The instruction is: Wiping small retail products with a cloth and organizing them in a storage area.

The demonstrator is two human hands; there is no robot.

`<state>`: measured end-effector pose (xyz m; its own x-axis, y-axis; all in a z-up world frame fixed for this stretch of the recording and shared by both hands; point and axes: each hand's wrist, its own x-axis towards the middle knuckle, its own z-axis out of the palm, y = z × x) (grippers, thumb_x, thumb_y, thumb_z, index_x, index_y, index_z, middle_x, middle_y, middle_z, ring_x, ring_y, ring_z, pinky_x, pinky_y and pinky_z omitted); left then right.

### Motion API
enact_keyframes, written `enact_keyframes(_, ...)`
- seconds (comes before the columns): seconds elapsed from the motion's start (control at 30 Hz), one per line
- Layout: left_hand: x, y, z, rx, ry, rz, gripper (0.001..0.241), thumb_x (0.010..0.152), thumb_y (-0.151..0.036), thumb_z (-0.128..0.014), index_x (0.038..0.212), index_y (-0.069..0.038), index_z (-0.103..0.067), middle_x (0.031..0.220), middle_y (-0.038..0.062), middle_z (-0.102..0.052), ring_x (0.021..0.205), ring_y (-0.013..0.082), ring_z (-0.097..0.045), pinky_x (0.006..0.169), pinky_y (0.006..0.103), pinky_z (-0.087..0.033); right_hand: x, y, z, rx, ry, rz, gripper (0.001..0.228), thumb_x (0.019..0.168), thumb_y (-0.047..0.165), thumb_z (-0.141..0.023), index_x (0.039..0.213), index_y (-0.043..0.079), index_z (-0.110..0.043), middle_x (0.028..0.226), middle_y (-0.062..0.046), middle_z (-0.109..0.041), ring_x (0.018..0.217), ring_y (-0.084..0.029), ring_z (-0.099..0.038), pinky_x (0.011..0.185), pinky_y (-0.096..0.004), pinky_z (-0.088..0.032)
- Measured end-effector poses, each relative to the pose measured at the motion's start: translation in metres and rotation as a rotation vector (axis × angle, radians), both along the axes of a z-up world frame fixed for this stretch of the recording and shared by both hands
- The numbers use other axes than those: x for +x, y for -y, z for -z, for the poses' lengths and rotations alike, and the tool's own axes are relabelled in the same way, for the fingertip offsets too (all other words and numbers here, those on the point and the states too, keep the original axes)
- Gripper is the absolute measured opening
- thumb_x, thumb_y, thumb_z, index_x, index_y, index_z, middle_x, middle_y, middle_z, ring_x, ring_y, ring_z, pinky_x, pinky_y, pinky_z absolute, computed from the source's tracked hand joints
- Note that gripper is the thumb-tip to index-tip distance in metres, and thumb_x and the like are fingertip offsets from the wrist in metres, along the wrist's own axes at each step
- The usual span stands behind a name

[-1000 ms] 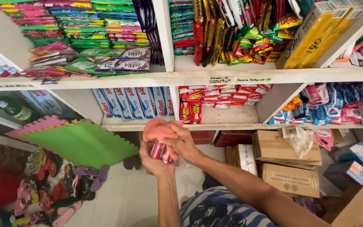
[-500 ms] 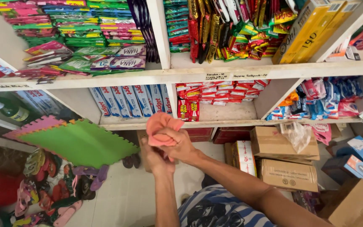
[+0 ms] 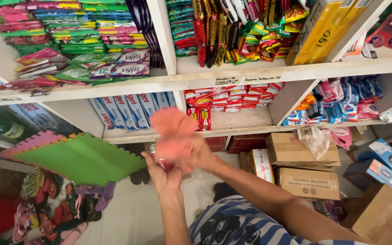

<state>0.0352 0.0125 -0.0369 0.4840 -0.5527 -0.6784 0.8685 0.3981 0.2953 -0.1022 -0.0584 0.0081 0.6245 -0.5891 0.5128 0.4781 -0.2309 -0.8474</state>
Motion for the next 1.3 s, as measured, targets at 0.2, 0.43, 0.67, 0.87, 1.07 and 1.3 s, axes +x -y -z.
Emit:
enact_keyframes(0.2, -0.014, 0.003, -0.001, -0.050, 0.016, 0.064, 0.059, 0.087, -0.061, -0.072, 0.111, -0.007, -0.074, 0.104, 0.014, -0.075, 0.095, 0.0327, -0.071, 0.087, 0.0525, -0.059, 0.026, -0.014, -0.012, -0.437, 0.133, 0.164, 0.032, 0.097, 0.033, -0.066, 0.118, 0.011, -0.078, 0.112, -0.011, -0.072, 0.103, -0.023, -0.069, 0.097, -0.035, -0.055)
enact_keyframes(0.43, -0.035, 0.005, 0.017, -0.130, 0.039, 0.119, 0.068, 0.083, -0.069, -0.068, 0.110, -0.007, -0.074, 0.100, 0.015, -0.074, 0.090, 0.0349, -0.069, 0.086, 0.0528, -0.058, 0.023, -0.014, -0.065, -0.562, 0.137, 0.442, 0.022, 0.095, 0.029, -0.068, 0.105, 0.009, -0.074, 0.090, -0.007, -0.064, 0.085, -0.024, -0.065, 0.083, -0.038, -0.059)
enact_keyframes(0.67, -0.057, 0.003, 0.020, -0.212, 0.062, 0.147, 0.077, 0.080, -0.076, -0.064, 0.110, -0.006, -0.074, 0.095, 0.017, -0.073, 0.086, 0.0370, -0.066, 0.084, 0.0530, -0.056, 0.034, -0.018, -0.050, -0.155, 0.126, 0.208, 0.013, 0.090, 0.018, -0.075, 0.097, 0.007, -0.071, 0.076, -0.006, -0.060, 0.069, -0.016, -0.056, 0.064, -0.034, -0.050)
enact_keyframes(0.87, -0.045, -0.005, 0.012, -0.299, 0.109, 0.071, 0.084, 0.077, -0.083, -0.061, 0.110, -0.006, -0.074, 0.092, 0.018, -0.072, 0.082, 0.0388, -0.064, 0.082, 0.0533, -0.054, 0.027, -0.015, -0.048, 0.122, 0.079, 0.093, 0.024, 0.097, 0.021, -0.067, 0.115, 0.006, -0.070, 0.045, -0.006, -0.052, 0.035, -0.012, -0.053, 0.032, -0.022, -0.041)
enact_keyframes(1.07, -0.032, -0.021, -0.061, -0.237, 0.161, 0.037, 0.094, 0.079, -0.088, -0.046, 0.113, -0.002, -0.069, 0.085, 0.020, -0.066, 0.079, 0.0386, -0.062, 0.072, 0.0506, -0.049, 0.014, 0.014, -0.068, 0.244, -0.037, 0.371, 0.042, 0.094, 0.026, -0.067, 0.131, 0.008, -0.065, 0.116, -0.013, -0.066, 0.104, -0.018, -0.062, 0.096, -0.035, -0.050)
enact_keyframes(1.3, -0.014, -0.030, -0.056, -0.451, 0.240, 0.050, 0.096, 0.080, -0.086, -0.045, 0.114, 0.000, -0.070, 0.085, 0.026, -0.071, 0.079, 0.0464, -0.069, 0.072, 0.0538, -0.056, 0.006, 0.020, -0.059, 0.174, -0.004, 0.318, 0.051, 0.094, 0.036, -0.060, 0.134, 0.006, -0.066, 0.137, -0.014, -0.061, 0.136, -0.023, -0.047, 0.120, -0.040, -0.030)
